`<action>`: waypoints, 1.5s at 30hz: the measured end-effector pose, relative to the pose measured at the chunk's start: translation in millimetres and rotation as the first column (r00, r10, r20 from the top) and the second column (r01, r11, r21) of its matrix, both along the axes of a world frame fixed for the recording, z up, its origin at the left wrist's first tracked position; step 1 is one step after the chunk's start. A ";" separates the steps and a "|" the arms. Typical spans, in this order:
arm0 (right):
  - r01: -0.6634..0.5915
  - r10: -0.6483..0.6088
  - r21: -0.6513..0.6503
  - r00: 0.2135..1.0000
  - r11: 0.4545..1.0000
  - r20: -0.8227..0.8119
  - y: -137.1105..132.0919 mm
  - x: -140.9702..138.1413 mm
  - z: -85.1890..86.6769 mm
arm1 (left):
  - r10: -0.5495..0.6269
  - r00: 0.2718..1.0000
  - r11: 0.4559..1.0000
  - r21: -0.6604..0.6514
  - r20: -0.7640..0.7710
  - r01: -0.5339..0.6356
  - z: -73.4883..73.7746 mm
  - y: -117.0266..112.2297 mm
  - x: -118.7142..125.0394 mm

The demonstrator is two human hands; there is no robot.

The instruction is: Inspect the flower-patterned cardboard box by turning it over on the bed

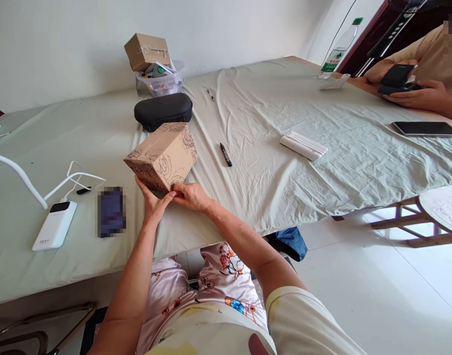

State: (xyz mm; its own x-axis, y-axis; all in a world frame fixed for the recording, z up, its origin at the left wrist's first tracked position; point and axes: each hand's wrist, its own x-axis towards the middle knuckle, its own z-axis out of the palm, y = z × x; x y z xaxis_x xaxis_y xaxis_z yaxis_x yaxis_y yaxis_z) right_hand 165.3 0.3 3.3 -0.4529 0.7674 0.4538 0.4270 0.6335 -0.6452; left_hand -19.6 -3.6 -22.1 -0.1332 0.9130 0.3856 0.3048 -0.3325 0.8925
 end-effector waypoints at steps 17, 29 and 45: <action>-0.022 0.017 -0.049 0.995 0.999 -0.098 2.1 1.0 -1.5 | 0.044 0.999 0.999 -0.004 0.026 -0.044 -0.3 2.7 -0.6; 0.078 -0.088 -0.091 0.989 0.993 -0.116 19.4 25.1 1.4 | -0.024 0.997 0.999 -0.043 0.067 0.027 -1.5 1.9 -3.9; 0.671 -0.687 -0.182 0.646 0.719 -0.333 54.4 72.8 -24.6 | -0.163 0.982 0.986 -0.023 0.096 0.166 7.0 -6.2 -0.5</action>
State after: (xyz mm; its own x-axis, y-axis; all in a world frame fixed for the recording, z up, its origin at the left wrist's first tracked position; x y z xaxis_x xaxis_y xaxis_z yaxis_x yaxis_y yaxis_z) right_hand 238.1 54.7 -21.2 0.3874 0.8151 0.4308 0.4658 0.2302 -0.8544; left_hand -20.1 -9.8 -15.1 -0.0147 0.9368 0.3495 0.1632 -0.3426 0.9252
